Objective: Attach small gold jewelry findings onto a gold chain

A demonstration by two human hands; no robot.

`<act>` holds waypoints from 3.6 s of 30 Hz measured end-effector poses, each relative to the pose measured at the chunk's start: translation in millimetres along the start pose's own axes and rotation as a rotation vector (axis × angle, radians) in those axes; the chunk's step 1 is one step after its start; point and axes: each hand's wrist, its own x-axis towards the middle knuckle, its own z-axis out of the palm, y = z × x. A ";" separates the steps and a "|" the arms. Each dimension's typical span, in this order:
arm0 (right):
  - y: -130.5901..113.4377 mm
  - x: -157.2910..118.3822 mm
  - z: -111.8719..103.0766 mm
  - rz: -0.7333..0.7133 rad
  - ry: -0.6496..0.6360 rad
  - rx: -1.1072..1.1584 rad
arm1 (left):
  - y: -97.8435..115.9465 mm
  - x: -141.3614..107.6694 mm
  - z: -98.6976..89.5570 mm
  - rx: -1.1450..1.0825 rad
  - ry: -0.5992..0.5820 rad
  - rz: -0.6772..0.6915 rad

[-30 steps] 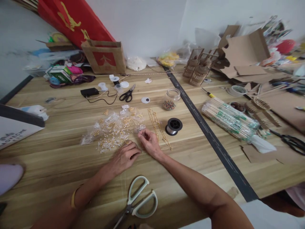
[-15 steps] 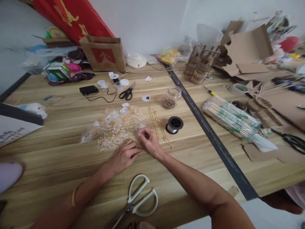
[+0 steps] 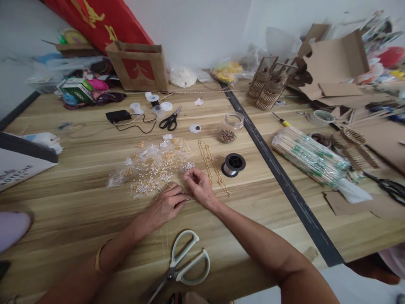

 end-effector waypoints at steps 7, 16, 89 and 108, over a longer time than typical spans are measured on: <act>0.3 0.1 -1.1 -0.014 0.008 -0.010 | 2.1 1.6 1.1 0.017 0.048 -0.067; 4.0 0.7 -1.6 -0.011 0.013 0.011 | 0.9 -0.9 -1.5 0.072 0.012 -0.025; 2.9 2.7 -3.1 -0.016 0.015 0.005 | -9.1 2.1 -4.0 -0.565 0.027 -0.450; 2.2 3.5 -2.8 -0.006 0.017 -0.009 | -7.9 5.5 -4.6 -0.649 0.044 -0.448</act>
